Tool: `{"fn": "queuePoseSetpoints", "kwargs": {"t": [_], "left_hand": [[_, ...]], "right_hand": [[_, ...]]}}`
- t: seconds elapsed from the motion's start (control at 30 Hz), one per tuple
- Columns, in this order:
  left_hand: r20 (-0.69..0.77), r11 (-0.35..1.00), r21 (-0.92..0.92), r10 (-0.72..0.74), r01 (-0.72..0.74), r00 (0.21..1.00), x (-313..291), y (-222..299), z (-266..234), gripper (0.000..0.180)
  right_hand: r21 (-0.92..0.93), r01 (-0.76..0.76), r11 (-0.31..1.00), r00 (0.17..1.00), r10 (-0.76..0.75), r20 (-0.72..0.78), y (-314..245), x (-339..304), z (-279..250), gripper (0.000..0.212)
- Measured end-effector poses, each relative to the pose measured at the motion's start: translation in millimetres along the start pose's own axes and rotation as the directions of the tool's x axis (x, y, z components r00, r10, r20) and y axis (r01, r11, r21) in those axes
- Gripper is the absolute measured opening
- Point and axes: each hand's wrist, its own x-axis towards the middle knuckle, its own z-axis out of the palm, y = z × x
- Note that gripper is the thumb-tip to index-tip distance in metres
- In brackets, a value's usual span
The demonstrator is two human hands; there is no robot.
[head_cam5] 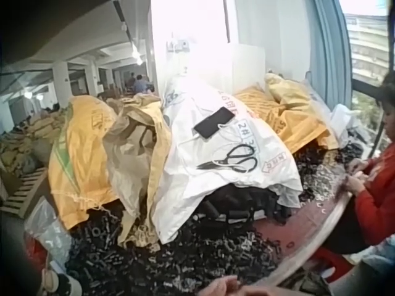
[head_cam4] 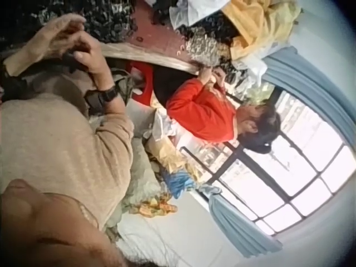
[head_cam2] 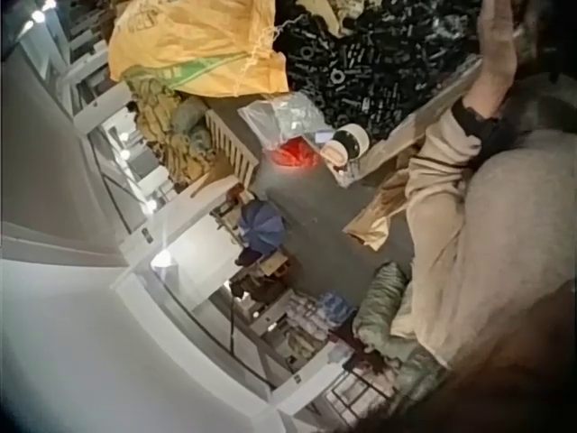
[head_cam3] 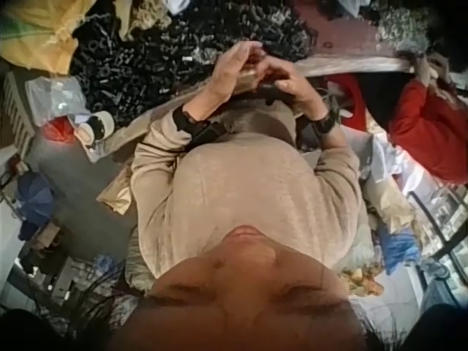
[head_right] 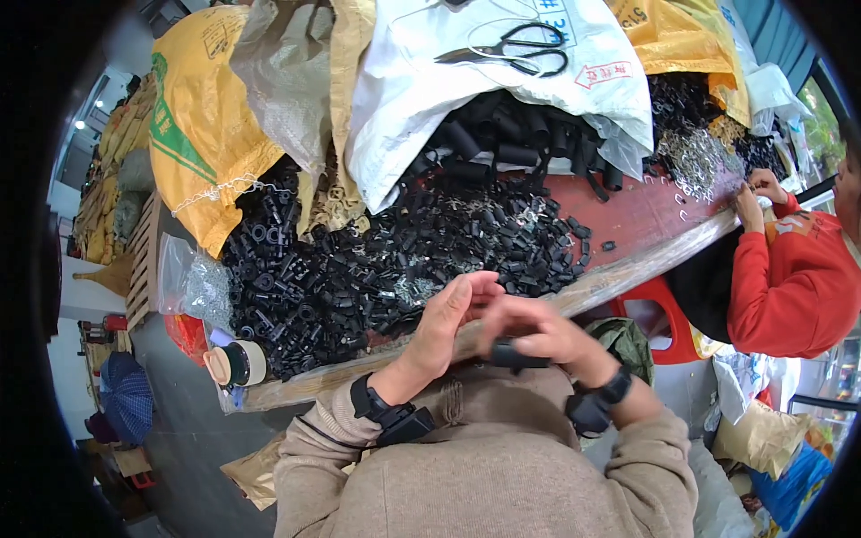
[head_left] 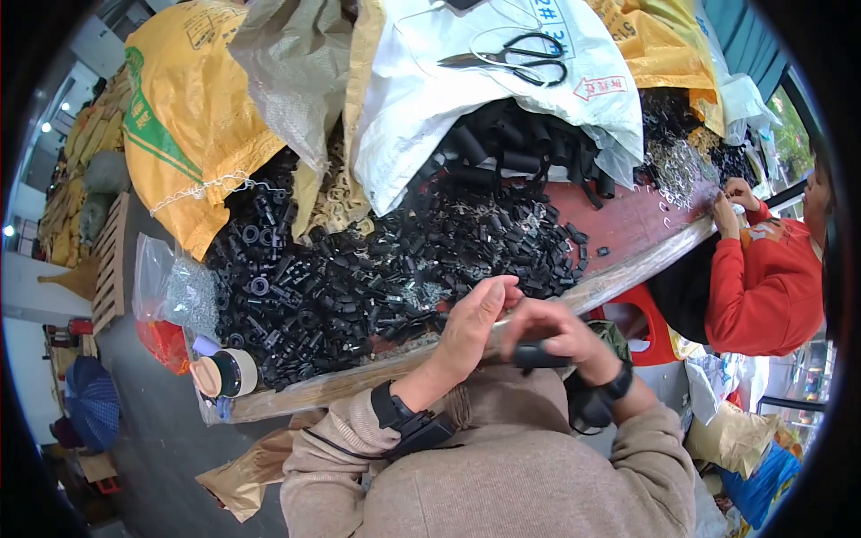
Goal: The person picks up a black plastic component and a small metal clip, then presses the clip into the component. They then slide this assembly into a larger black plastic housing and set it down.
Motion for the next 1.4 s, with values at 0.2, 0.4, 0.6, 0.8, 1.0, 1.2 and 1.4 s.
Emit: {"fn": "queuePoseSetpoints", "kwargs": {"t": [0.2,0.4,0.6,0.8,1.0,1.2,1.4], "left_hand": [[-0.217,0.832,0.546,0.252,-0.096,0.943,2,20,-76,0.028],[-0.192,0.1,0.981,0.613,0.166,0.767,8,55,-128,0.03],[-0.195,-0.166,0.916,0.613,0.366,0.766,28,65,-165,0.029],[-0.235,-0.202,0.895,0.541,0.396,0.808,36,64,-171,0.03],[-0.228,-0.142,0.928,0.516,0.345,0.826,22,62,-171,0.031],[-0.187,-0.029,0.97,0.539,0.24,0.821,12,64,-170,0.026],[-0.157,0.05,0.987,0.542,0.155,0.825,2,68,-171,0.025]], "right_hand": [[-0.199,-0.343,0.918,0.918,0.283,-0.277,41,-122,-74,0.053],[-0.776,-0.545,0.318,0.821,0.39,-0.417,83,-155,-77,0.057],[-0.498,-0.458,0.736,0.888,0.407,-0.215,46,-93,-64,0.049],[-0.56,-0.031,0.828,0.978,0.141,0.155,-15,-26,-35,0.035],[-0.892,0.206,0.401,0.955,-0.282,0.094,9,50,-1,0.017],[-0.984,0.154,0.087,0.898,-0.428,0.103,48,95,10,0.014],[-0.995,0.083,0.059,0.925,-0.375,0.055,53,97,8,0.022]]}}
